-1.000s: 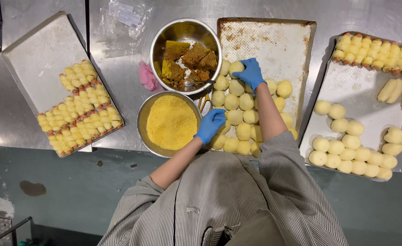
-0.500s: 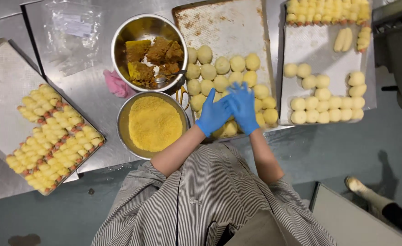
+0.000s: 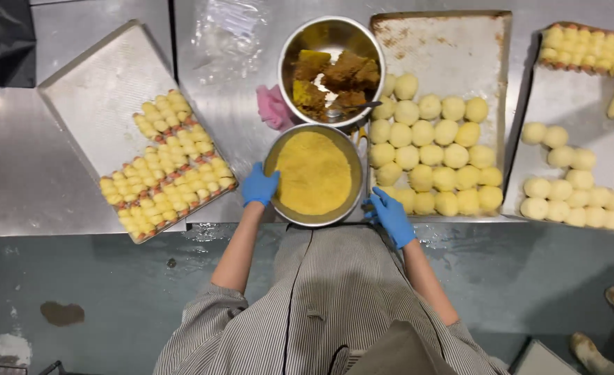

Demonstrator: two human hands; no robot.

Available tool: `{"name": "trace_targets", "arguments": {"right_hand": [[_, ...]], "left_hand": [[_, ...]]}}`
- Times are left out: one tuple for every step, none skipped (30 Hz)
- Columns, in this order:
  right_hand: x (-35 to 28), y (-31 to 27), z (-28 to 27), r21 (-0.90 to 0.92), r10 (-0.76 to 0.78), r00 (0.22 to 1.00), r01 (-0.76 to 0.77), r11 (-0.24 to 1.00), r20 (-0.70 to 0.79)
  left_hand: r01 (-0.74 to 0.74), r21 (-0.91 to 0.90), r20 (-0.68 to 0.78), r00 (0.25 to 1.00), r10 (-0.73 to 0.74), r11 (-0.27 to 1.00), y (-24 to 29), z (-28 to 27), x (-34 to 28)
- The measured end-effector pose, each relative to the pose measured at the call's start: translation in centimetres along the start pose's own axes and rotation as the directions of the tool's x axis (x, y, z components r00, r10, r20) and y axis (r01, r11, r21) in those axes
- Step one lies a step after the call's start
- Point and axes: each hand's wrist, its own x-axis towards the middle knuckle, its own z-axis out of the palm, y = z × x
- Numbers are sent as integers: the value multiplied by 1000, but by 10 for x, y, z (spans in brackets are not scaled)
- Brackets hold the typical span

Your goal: Filling dough balls with a savory mixture and coating them in breadcrumbs.

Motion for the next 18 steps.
{"name": "trace_targets", "arguments": {"right_hand": [[1,-1,15,-6,-7,1000,7,1000,8],[3,-2,28,33,-11,999,10,999,31],[1,0,43,78,-10,999,7,997,47],[7,6,49,79,-12,999,8,997,47],[12,12,54,-180,-151,985,134,974,-87],[16,19,57,-440,-312,933,209,873,-177],[15,13,60,-438,-317,930,210,874,-187],[14,6,62,-163,-320,940,300,940,-114],[9,1,62,130,-341,939,344,930,-44],[10,1,64,131,-342,938,346,929,-54],[14,-1,64,172,-388,918,395,902,-75],[18,-3,64,211,-433,896,444,871,-98],[19,-1,63,210,-443,889,457,864,-114],[21,0,60,182,-502,854,519,835,-134],[18,7,56,152,-550,819,571,806,-160],[13,5,53,150,-550,815,576,803,-184],[3,9,48,36,-570,774,601,798,-276],[-7,13,42,-81,-590,723,605,792,-360]], "left_hand": [[5,-5,-10,1000,-5,1000,-31,28,12],[-65,-63,-49,997,62,996,-61,57,24],[-142,-113,-83,988,133,983,-90,86,35],[-143,-112,-84,987,134,983,-102,89,34],[-113,-261,61,989,133,959,-113,93,33],[-62,-398,203,967,153,915,-123,98,31],[-72,-398,203,965,164,915,-128,88,27],[-61,-516,125,981,146,855,-131,78,23],[-56,-625,56,992,115,779,-135,69,15],[-60,-624,60,990,125,779,-135,57,14],[-20,-697,36,997,64,717,-132,44,18],[15,-763,20,1000,1,646,-128,32,21],[2,-764,19,1000,20,645,-111,19,32],[67,-895,21,994,-108,440,-93,7,42],[116,-971,66,971,-228,210,-75,-3,48],[120,-969,75,976,-207,217,-113,18,81],[-23,-920,-135,956,-261,392,-130,42,121],[-151,-817,-349,898,-269,557,-123,68,178]]}}
